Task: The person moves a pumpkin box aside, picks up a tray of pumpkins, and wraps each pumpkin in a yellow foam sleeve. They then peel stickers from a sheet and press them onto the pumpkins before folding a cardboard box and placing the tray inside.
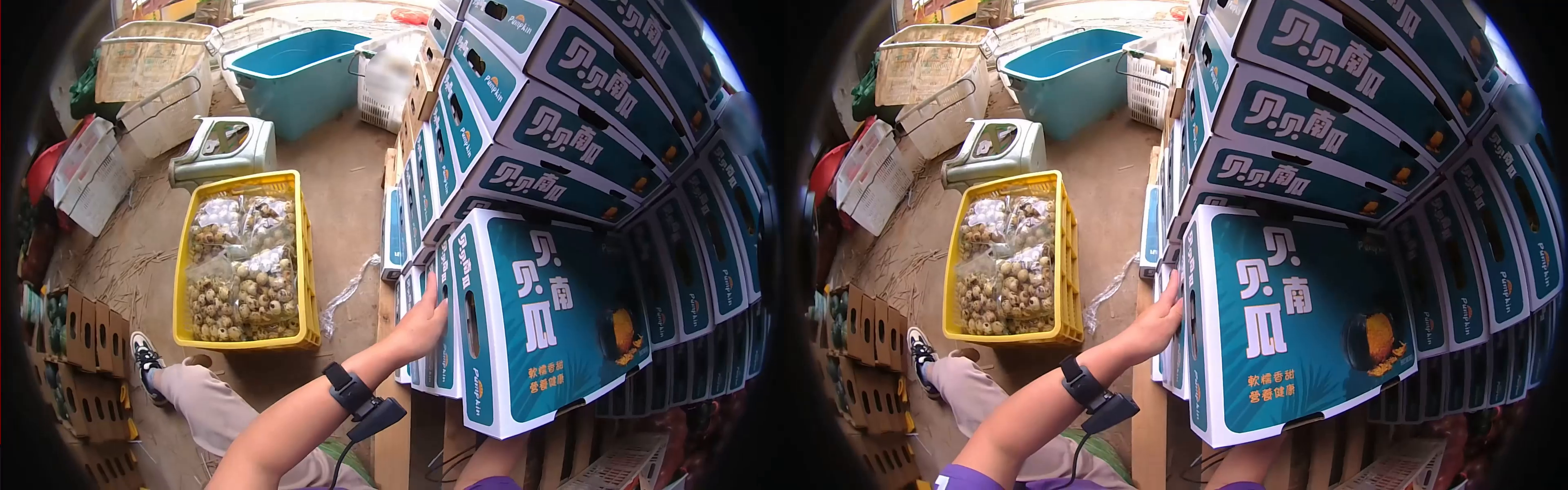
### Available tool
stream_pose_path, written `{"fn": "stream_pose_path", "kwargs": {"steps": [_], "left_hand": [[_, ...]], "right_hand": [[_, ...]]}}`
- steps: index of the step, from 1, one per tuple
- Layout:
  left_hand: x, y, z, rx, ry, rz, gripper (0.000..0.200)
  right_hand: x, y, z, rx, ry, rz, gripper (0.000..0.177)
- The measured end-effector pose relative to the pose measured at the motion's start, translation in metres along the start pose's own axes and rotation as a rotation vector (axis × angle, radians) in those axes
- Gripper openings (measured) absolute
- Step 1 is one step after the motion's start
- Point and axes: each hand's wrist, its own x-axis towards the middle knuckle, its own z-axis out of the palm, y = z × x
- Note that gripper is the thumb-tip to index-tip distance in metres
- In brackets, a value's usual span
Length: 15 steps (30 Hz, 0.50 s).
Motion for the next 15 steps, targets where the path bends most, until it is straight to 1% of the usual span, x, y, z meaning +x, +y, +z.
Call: {"fn": "stream_pose_path", "kwargs": {"steps": [2, 3, 4, 6, 7, 8, 9, 10, 11, 12, 13, 14, 15], "left_hand": [[0.000, -0.004, -0.009, -0.011, -0.046, 0.017, 0.066], [-0.003, -0.003, -0.009, -0.043, -0.030, 0.094, 0.065], [-0.007, -0.007, -0.008, -0.023, 0.030, 0.096, 0.061], [-0.026, -0.023, -0.014, -0.153, 0.052, 0.014, 0.055], [-0.052, -0.017, -0.027, -0.193, 0.041, -0.049, 0.052], [-0.085, -0.006, -0.050, -0.226, 0.034, -0.099, 0.050], [-0.119, -0.006, -0.079, -0.230, 0.013, -0.149, 0.048], [-0.159, 0.000, -0.110, -0.229, 0.041, -0.181, 0.045], [-0.198, -0.006, -0.145, -0.295, 0.108, -0.189, 0.043], [-0.240, -0.009, -0.177, -0.338, 0.265, -0.167, 0.040], [-0.283, -0.009, -0.204, -0.436, 0.486, -0.140, 0.037], [-0.324, -0.014, -0.227, -0.454, 0.671, -0.049, 0.036], [-0.368, -0.024, -0.246, -0.399, 0.841, -0.017, 0.035]], "right_hand": [[0.015, 0.001, 0.006, -0.008, 0.010, -0.053, 0.073], [0.023, 0.002, 0.006, -0.023, 0.011, -0.087, 0.074], [0.032, -0.002, 0.005, -0.027, 0.021, -0.136, 0.074], [0.053, -0.005, -0.010, -0.104, 0.073, -0.306, 0.074], [0.063, -0.008, -0.022, -0.216, 0.140, -0.464, 0.075], [0.068, -0.034, -0.041, -0.679, 0.292, -0.916, 0.077], [0.053, -0.073, -0.054, -0.043, 0.137, -0.308, 0.073], [0.046, -0.094, -0.051, -0.032, 0.117, -0.314, 0.073], [0.042, -0.116, -0.039, -0.107, 0.178, -0.515, 0.071], [0.040, -0.138, -0.026, -0.188, 0.243, -0.717, 0.069], [0.036, -0.161, -0.013, -0.270, 0.313, -0.922, 0.066], [0.030, -0.186, -0.002, -0.349, 0.391, -1.131, 0.064], [0.016, -0.215, 0.012, -0.217, 0.353, -0.747, 0.064]]}}
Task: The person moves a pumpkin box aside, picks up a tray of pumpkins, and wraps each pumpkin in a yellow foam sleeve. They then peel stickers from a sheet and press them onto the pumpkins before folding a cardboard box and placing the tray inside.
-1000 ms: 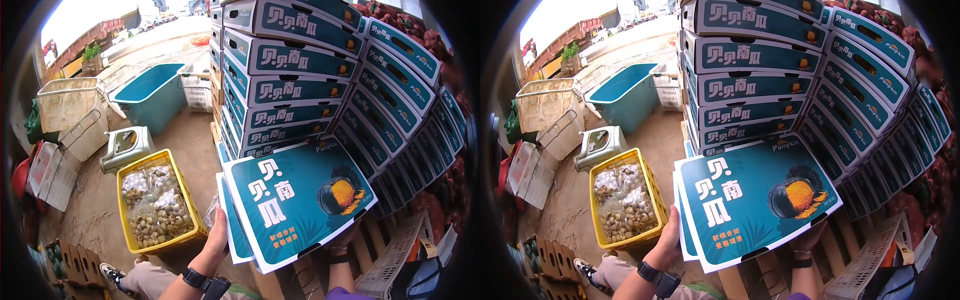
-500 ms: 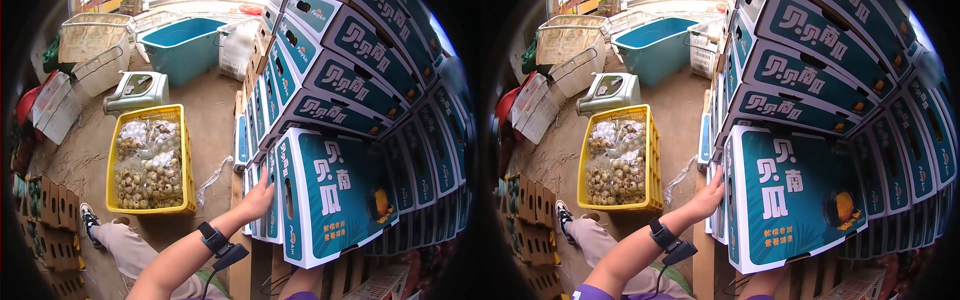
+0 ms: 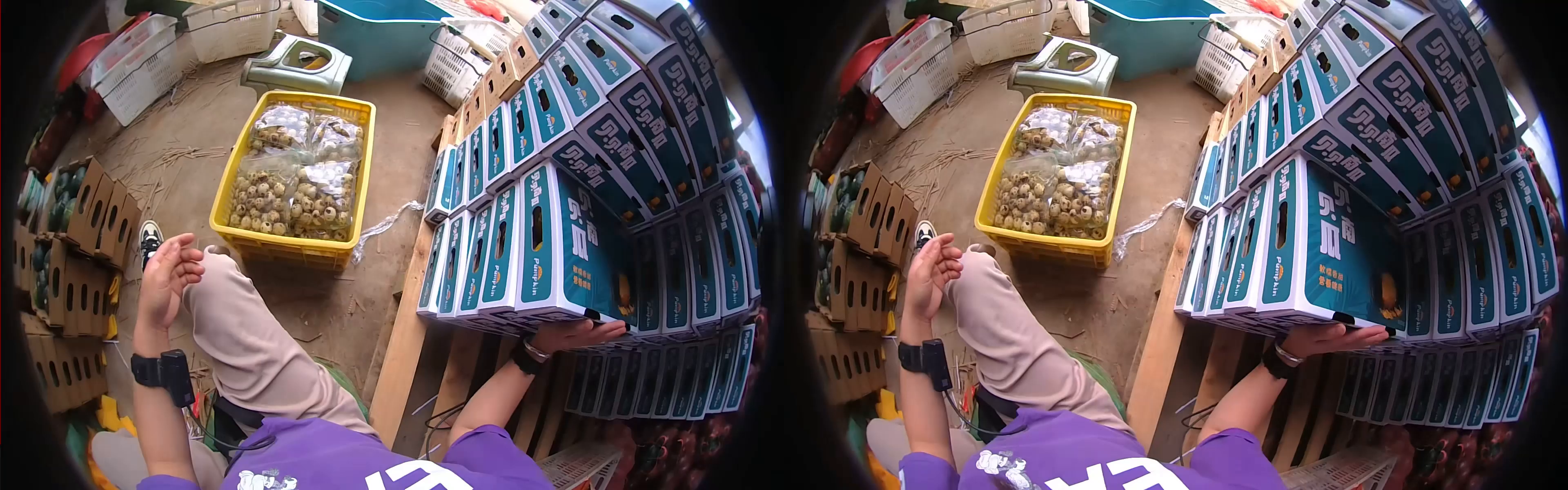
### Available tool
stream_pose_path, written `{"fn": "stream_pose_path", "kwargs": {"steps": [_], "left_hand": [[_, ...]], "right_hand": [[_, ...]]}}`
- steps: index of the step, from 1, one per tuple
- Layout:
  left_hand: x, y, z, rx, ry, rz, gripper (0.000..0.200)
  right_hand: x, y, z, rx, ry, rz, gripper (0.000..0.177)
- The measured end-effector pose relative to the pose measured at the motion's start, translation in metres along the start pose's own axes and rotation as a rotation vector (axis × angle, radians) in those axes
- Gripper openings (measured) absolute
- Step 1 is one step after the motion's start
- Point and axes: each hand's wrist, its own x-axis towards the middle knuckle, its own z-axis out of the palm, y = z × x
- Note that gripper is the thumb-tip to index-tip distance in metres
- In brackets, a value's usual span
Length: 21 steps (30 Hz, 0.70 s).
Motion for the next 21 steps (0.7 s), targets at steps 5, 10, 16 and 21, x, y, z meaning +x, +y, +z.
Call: {"fn": "stream_pose_path", "kwargs": {"steps": [5, 10, 16, 21], "left_hand": [[-0.084, -0.093, -0.194, 0.303, 0.377, -0.226, 0.026], [-0.160, -0.230, -0.194, 0.749, -0.085, -0.547, 0.036], [-0.144, -0.209, -0.223, 0.393, -0.102, -0.558, 0.042], [-0.168, -0.088, -0.388, -0.362, 0.608, 0.186, 0.030]], "right_hand": [[-0.004, 0.002, -0.012, -0.019, -0.086, 0.122, 0.066], [0.004, -0.143, -0.087, 0.250, -0.168, -0.348, 0.051], [-0.229, -0.291, -0.119, 0.986, -2.525, -0.231, 0.035], [-0.307, -0.355, -0.136, 0.570, -2.272, -0.820, 0.035]]}}
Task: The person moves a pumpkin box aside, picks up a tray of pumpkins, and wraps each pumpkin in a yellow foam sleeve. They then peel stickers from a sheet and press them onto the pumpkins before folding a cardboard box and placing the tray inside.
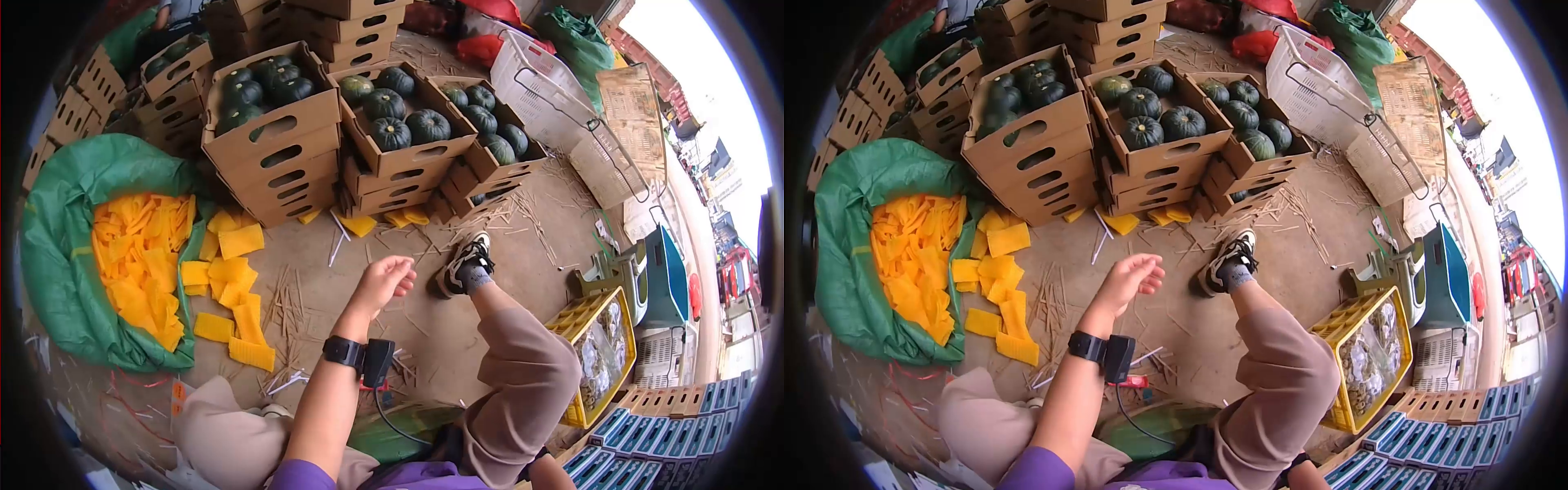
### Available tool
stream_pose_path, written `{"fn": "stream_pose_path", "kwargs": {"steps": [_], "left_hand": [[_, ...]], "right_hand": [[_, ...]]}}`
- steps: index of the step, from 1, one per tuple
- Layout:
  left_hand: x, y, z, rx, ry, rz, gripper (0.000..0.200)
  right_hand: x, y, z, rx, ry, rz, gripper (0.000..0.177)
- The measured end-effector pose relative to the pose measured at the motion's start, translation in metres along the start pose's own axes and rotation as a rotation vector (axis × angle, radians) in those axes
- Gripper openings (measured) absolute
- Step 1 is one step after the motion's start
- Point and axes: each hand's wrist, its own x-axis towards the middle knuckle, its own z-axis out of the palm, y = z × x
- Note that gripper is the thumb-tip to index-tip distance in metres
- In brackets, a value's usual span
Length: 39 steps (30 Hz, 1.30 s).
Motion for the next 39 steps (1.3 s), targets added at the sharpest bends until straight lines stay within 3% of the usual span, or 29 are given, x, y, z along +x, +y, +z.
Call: {"fn": "stream_pose_path", "kwargs": {"steps": [2, 7, 9, 10, 12, 13, 15, 18, 23, 25, 26, 28, 29, 30, 32, 34, 37, 39], "left_hand": [[0.032, 0.054, -0.042, -0.126, 0.277, 0.175, 0.023], [0.062, 0.113, -0.088, -0.086, 0.351, 0.283, 0.019], [0.047, 0.127, -0.096, -0.067, 0.582, 0.351, 0.023], [0.035, 0.140, -0.099, -0.109, 0.736, 0.384, 0.027], [0.004, 0.178, -0.118, -0.344, 1.014, 0.384, 0.060], [-0.004, 0.192, -0.138, -0.441, 1.024, 0.414, 0.067], [-0.011, 0.227, -0.164, -0.544, 1.022, 0.244, 0.082], [-0.010, 0.228, -0.201, -0.532, 0.817, -0.001, 0.059], [-0.023, 0.262, -0.173, 0.350, 0.979, -0.143, 0.051], [-0.007, 0.264, -0.204, 0.491, 0.962, -0.126, 0.041], [0.005, 0.260, -0.223, 0.484, 0.940, -0.128, 0.039], [0.018, 0.255, -0.238, 0.442, 0.973, -0.189, 0.033], [0.012, 0.264, -0.213, 0.420, 1.070, -0.126, 0.029], [0.022, 0.265, -0.218, 0.504, 1.180, -0.023, 0.025], [0.007, 0.272, -0.225, 0.555, 0.762, 0.007, 0.023], [-0.023, 0.282, -0.183, 0.550, 0.790, -0.022, 0.019], [-0.080, 0.266, -0.167, 0.424, 0.698, 0.011, 0.014], [-0.130, 0.237, -0.153, 0.426, 0.686, 0.036, 0.013]], "right_hand": [[0.037, -0.014, -0.001, -0.146, 0.114, 0.063, 0.035], [0.134, -0.063, -0.015, -0.288, 0.254, 0.112, 0.035], [0.155, -0.082, -0.028, -0.311, 0.266, 0.104, 0.035], [0.165, -0.090, -0.035, -0.306, 0.275, 0.088, 0.035], [0.182, -0.104, -0.048, -0.286, 0.293, 0.059, 0.035], [0.187, -0.110, -0.052, -0.272, 0.297, 0.038, 0.035], [0.194, -0.116, -0.051, -0.256, 0.313, -0.022, 0.035], [0.173, -0.095, -0.032, -0.226, 0.298, -0.152, 0.035], [0.037, -0.026, -0.027, -0.022, 0.089, -0.408, 0.036], [0.006, -0.002, -0.061, 0.136, 0.200, -0.634, 0.036], [-0.051, -0.058, -0.107, -0.041, 0.238, -0.256, 0.032], [-0.077, -0.078, -0.149, 0.295, 0.509, -0.381, 0.030], [-0.070, -0.069, -0.165, 0.405, 0.526, -0.409, 0.029], [-0.087, -0.100, -0.179, 0.474, 0.555, -0.461, 0.029], [-0.123, -0.169, -0.203, 0.444, 0.436, -0.605, 0.030], [-0.129, -0.224, -0.221, 0.400, 0.179, -0.782, 0.033], [-0.095, -0.311, -0.227, 0.336, -0.284, -0.983, 0.039], [-0.041, -0.380, -0.201, 0.341, -0.413, -1.044, 0.043]]}}
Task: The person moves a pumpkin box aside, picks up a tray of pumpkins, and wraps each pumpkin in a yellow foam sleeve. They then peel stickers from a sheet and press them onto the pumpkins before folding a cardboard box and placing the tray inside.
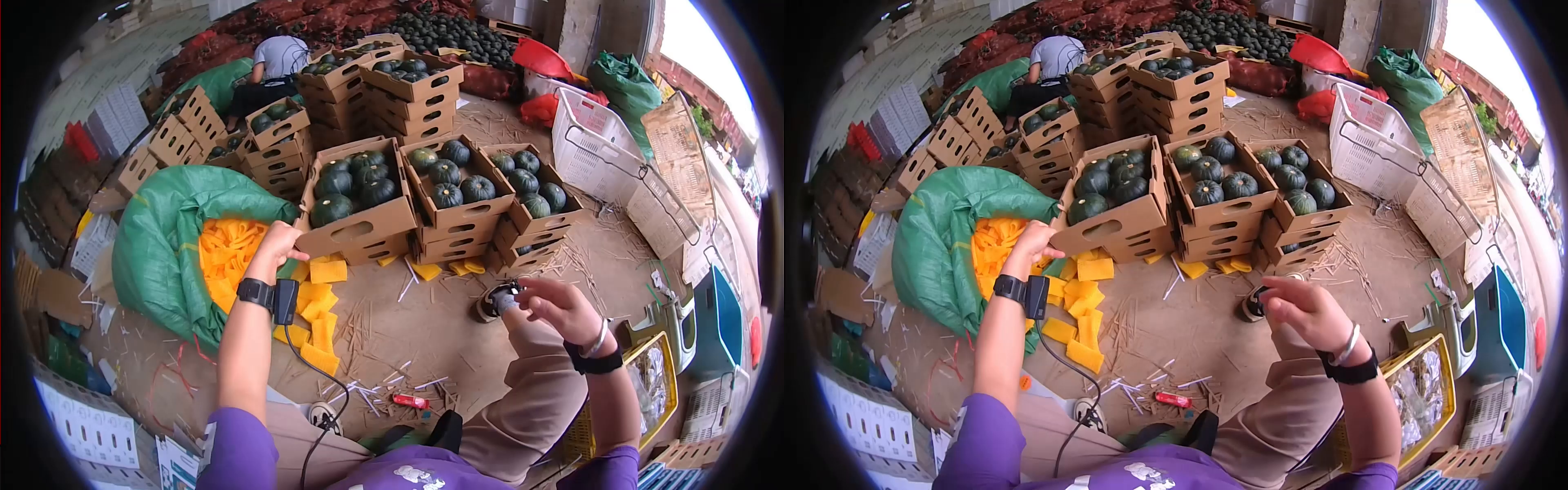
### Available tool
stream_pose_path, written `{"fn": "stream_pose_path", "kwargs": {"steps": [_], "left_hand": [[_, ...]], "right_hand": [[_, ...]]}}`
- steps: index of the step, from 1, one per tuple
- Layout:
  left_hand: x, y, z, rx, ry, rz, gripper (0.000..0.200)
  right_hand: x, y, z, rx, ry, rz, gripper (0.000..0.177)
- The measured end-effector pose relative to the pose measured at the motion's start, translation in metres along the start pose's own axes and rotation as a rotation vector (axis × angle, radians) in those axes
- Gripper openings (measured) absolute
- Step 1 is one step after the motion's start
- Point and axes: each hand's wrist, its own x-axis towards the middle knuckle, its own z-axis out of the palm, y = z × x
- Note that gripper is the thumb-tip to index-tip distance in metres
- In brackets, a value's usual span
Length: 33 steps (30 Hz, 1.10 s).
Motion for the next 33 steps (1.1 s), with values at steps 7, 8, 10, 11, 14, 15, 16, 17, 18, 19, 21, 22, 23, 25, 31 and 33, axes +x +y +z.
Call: {"fn": "stream_pose_path", "kwargs": {"steps": [7, 8, 10, 11, 14, 15, 16, 17, 18, 19, 21, 22, 23, 25, 31, 33], "left_hand": [[-0.142, -0.094, -0.010, 0.024, 0.047, 0.089, 0.010], [-0.155, -0.101, -0.013, 0.049, 0.044, 0.077, 0.010], [-0.164, -0.120, -0.017, 0.099, 0.029, 0.026, 0.014], [-0.151, -0.146, -0.017, 0.243, 0.044, -0.005, 0.016], [-0.121, -0.192, 0.008, 0.600, 0.057, 0.047, 0.020], [-0.103, -0.225, 0.016, 0.599, 0.049, 0.060, 0.021], [-0.094, -0.232, 0.025, 0.609, 0.033, 0.066, 0.022], [-0.083, -0.239, 0.032, 0.617, 0.019, 0.071, 0.023], [-0.061, -0.262, 0.038, 0.589, 0.006, 0.075, 0.024], [-0.042, -0.272, 0.045, 0.549, -0.002, 0.123, 0.023], [-0.010, -0.261, 0.059, 0.530, 0.056, 0.184, 0.022], [0.014, -0.263, 0.064, 0.556, 0.147, 0.253, 0.021], [0.042, -0.266, 0.061, 0.410, 0.144, 0.246, 0.020], [0.092, -0.255, 0.048, 0.562, 0.202, 0.264, 0.020], [0.261, -0.273, -0.010, 0.956, 0.322, 0.129, 0.054], [0.275, -0.277, -0.010, 0.700, 0.291, -0.130, 0.074]], "right_hand": [[0.184, 0.096, 0.114, 0.986, -0.021, 0.284, 0.064], [0.179, 0.106, 0.128, 1.070, 0.035, 0.170, 0.048], [0.151, 0.147, 0.149, 0.942, 0.117, 0.281, 0.033], [0.127, 0.164, 0.164, 0.986, 0.163, 0.287, 0.032], [0.062, 0.249, 0.213, 1.090, 0.350, 0.348, 0.031], [0.047, 0.275, 0.225, 1.070, 0.429, 0.385, 0.031], [0.037, 0.280, 0.230, 1.052, 0.496, 0.442, 0.029], [0.033, 0.284, 0.234, 1.031, 0.559, 0.497, 0.028], [0.035, 0.296, 0.236, 1.046, 0.617, 0.519, 0.023], [0.039, 0.315, 0.237, 1.061, 0.676, 0.543, 0.018], [0.050, 0.345, 0.240, 1.129, 0.701, 0.684, 0.021], [0.057, 0.351, 0.244, 1.114, 0.755, 0.733, 0.014], [0.066, 0.358, 0.248, 1.096, 0.809, 0.780, 0.007], [0.076, 0.366, 0.260, 0.938, 0.784, 0.917, 0.007], [0.051, 0.390, 0.284, 0.788, 0.296, 1.232, 0.047], [0.066, 0.361, 0.275, 0.881, 0.228, 1.305, 0.048]]}}
